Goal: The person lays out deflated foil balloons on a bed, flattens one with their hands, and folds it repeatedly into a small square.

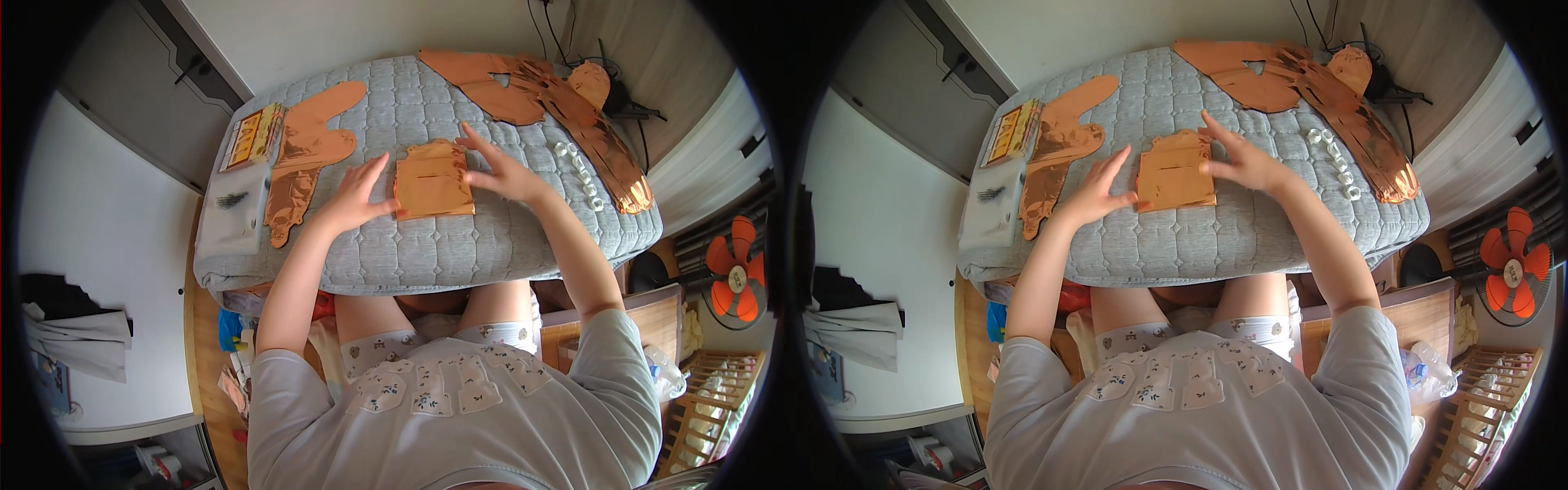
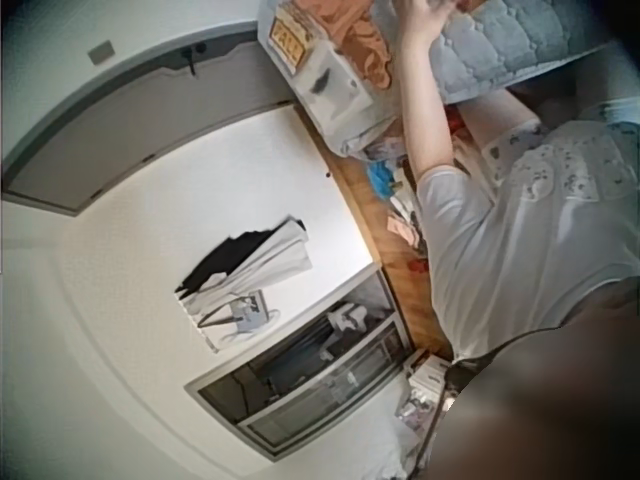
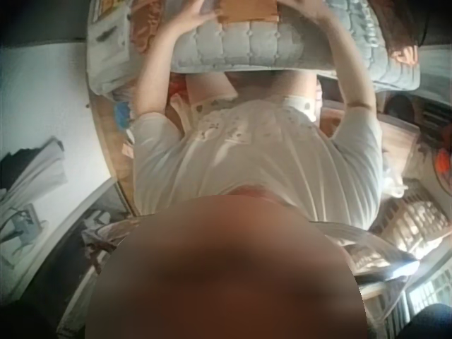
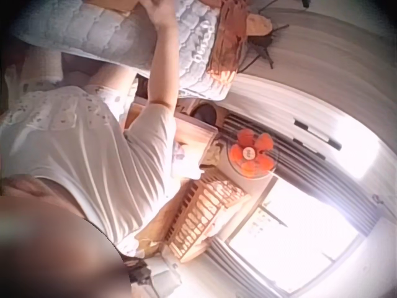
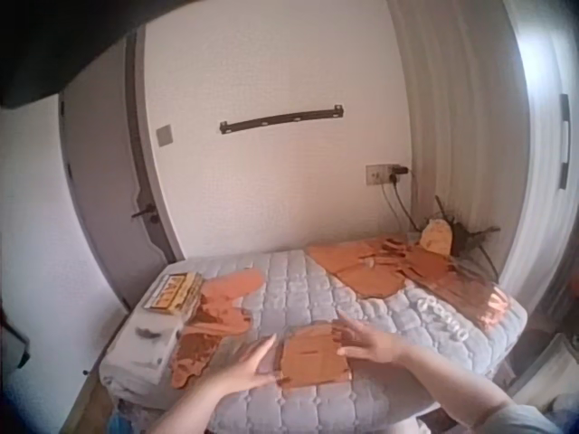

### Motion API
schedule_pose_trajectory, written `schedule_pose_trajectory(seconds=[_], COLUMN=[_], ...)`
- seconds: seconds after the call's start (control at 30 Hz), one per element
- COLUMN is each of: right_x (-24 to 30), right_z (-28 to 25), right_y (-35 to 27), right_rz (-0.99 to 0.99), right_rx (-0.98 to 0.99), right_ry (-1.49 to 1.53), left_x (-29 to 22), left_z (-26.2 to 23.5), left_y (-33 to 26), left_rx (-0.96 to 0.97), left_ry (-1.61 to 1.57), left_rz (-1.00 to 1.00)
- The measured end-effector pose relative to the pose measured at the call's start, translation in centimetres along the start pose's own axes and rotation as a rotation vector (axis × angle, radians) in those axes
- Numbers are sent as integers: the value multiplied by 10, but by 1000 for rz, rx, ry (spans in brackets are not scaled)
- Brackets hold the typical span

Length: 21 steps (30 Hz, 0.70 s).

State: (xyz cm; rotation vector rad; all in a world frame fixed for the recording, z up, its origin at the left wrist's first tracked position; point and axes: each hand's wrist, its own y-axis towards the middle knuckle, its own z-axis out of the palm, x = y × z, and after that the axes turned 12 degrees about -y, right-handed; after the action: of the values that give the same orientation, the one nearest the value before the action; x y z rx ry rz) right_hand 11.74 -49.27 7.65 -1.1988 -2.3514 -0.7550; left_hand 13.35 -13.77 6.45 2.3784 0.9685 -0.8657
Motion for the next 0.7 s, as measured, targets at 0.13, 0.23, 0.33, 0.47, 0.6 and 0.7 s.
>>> schedule_pose_trajectory(seconds=[0.13, 0.23, 0.33, 0.47, 0.6, 0.7], right_x=[28, 45, 52, 53, 52, 52], right_z=[-7, 16, 55, 81, 87, 87], right_y=[13, 29, 37, 39, 38, 39], right_rz=[45, -27, -87, -41, 78, 58], right_rx=[10, -16, -132, -197, -72, -34], right_ry=[-35, -145, -425, -639, -565, -564], left_x=[-20, -32, -39, -37, -34, -28], left_z=[9, 24, 35, 36, 29, 26], left_y=[-33, -53, -60, -62, -62, -63], left_rx=[-204, -249, -275, -206, -107, -53], left_ry=[15, 144, 195, 215, 239, 249], left_rz=[-77, -68, -36, 57, 126, 171])
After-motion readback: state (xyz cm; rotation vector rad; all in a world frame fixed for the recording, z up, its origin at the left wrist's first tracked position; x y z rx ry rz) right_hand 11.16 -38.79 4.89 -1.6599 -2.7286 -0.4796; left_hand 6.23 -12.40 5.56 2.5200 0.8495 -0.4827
